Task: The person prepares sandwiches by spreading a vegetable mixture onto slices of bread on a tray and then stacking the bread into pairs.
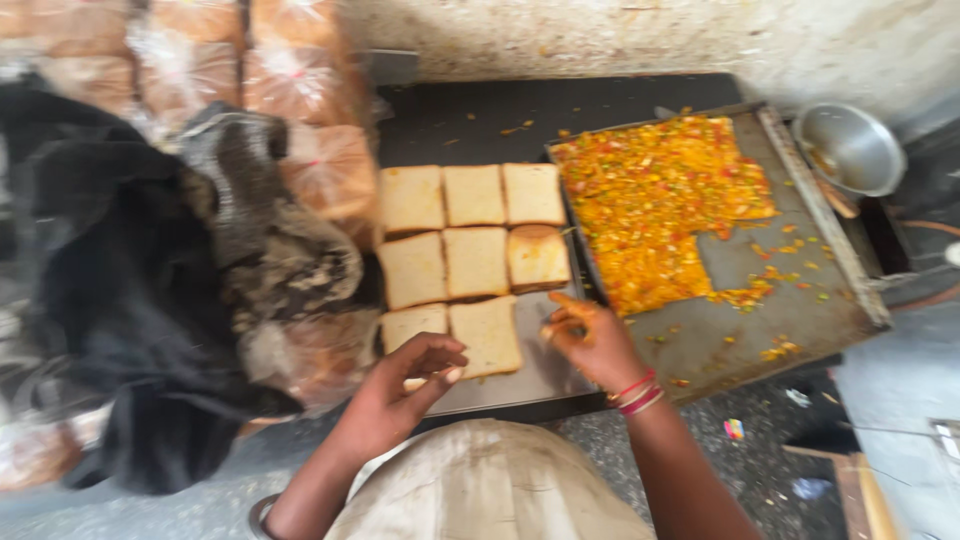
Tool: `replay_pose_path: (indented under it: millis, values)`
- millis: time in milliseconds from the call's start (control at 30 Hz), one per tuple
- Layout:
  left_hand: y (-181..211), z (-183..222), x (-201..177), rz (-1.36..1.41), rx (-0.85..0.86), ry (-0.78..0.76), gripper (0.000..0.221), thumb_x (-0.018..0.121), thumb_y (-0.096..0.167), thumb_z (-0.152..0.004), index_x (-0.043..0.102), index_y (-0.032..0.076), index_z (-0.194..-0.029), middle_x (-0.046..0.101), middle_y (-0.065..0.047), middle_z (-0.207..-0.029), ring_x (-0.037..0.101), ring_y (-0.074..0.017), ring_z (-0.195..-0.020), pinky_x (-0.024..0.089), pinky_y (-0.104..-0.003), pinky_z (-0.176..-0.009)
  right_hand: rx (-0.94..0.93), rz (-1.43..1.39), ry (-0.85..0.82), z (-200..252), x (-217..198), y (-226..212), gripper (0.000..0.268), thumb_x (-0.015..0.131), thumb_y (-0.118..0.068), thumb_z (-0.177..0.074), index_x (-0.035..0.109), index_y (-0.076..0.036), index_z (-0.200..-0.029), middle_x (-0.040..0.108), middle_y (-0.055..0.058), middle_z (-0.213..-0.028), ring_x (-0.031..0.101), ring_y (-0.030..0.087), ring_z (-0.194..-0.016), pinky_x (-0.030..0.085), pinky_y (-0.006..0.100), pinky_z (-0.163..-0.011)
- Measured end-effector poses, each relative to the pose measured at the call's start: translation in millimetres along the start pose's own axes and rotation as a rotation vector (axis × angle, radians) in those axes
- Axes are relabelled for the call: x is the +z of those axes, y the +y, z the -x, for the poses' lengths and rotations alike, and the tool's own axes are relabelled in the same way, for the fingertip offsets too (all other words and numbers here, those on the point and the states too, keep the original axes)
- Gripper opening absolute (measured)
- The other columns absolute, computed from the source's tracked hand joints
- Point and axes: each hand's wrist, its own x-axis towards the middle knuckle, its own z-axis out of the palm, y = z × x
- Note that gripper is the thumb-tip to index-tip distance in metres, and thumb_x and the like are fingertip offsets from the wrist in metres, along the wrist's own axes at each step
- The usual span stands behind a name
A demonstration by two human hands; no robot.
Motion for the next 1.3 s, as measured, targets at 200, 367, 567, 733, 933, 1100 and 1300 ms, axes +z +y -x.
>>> replay_pose_path:
  millis: [200,367,567,733,933,1100,1300]
  values:
    - [3.7,-15.5,31.9,0.0,-0.077,0.026,0.029,0.065,0.017,-0.095,0.064,0.006,-0.122,0.078,-0.009,-0.112,0.072,-0.0169,-0.115,0.053,-0.033,-0.101,0.137,0.43,0.674,-1.4,-132.5,104.9,0.024,0.066,-0.019,-0.1,0.075,-0.004,-0.117,0.076,0.019,-0.101,0.073,0.032,-0.089,0.056,0.039,-0.078]
    - [3.1,-24.7,58.5,0.011,-0.091,0.05,0.029,0.065,0.016,-0.094,0.063,0.005,-0.121,0.078,-0.008,-0.114,0.072,-0.0169,-0.114,0.053,-0.033,-0.1,-0.101,0.787,0.445,-32.4,-165.2,195.6,0.044,0.066,-0.028,-0.102,0.067,0.007,-0.129,0.072,0.028,-0.099,0.068,0.042,-0.087,0.053,0.045,-0.073]
    - [-8.0,-25.1,80.8,0.067,-0.071,0.141,0.029,0.065,0.013,-0.095,0.063,0.003,-0.123,0.077,-0.009,-0.114,0.071,-0.0172,-0.114,0.053,-0.032,-0.1,0.303,0.034,0.394,-55.2,-168.1,203.5,0.037,0.061,-0.032,-0.105,0.069,-0.002,-0.126,0.072,0.018,-0.097,0.067,0.03,-0.08,0.051,0.041,-0.073]
    - [-6.4,-29.9,92.3,0.095,-0.033,0.203,0.028,0.064,0.013,-0.097,0.062,0.002,-0.123,0.075,-0.01,-0.115,0.07,-0.0174,-0.116,0.053,-0.032,-0.101,0.271,-0.903,0.443,-31.2,-147.8,144.2,0.028,0.062,-0.03,-0.099,0.062,-0.011,-0.119,0.068,0.002,-0.109,0.066,0.016,-0.098,0.055,0.035,-0.08]
    - [2.0,-32.0,102.5,0.075,-0.058,0.162,0.029,0.067,0.015,-0.095,0.063,0.003,-0.121,0.076,-0.009,-0.115,0.071,-0.0174,-0.116,0.053,-0.032,-0.1,-0.014,-0.897,0.346,-21.3,-109.8,119.0,0.04,0.065,-0.03,-0.108,0.055,-0.006,-0.138,0.062,0.009,-0.13,0.058,0.022,-0.12,0.046,0.039,-0.099]
    - [7.4,-27.8,87.7,0.016,-0.107,0.154,0.029,0.066,0.016,-0.096,0.064,0.004,-0.122,0.076,-0.009,-0.114,0.072,-0.0171,-0.113,0.054,-0.033,-0.099,-0.291,0.779,0.126,-5.6,-63.7,89.6,0.069,0.04,-0.046,-0.108,0.028,-0.006,-0.164,0.024,0.031,-0.166,0.019,0.047,-0.153,0.018,0.054,-0.12]
    - [9.9,-27.2,72.2,0.016,-0.094,0.086,0.029,0.066,0.018,-0.096,0.064,0.004,-0.122,0.077,-0.008,-0.115,0.072,-0.0165,-0.114,0.054,-0.032,-0.099,-0.306,0.843,0.11,-7.5,-67.8,68.7,0.072,0.041,-0.054,-0.105,0.034,-0.006,-0.158,0.036,0.033,-0.158,0.033,0.049,-0.144,0.028,0.053,-0.115]
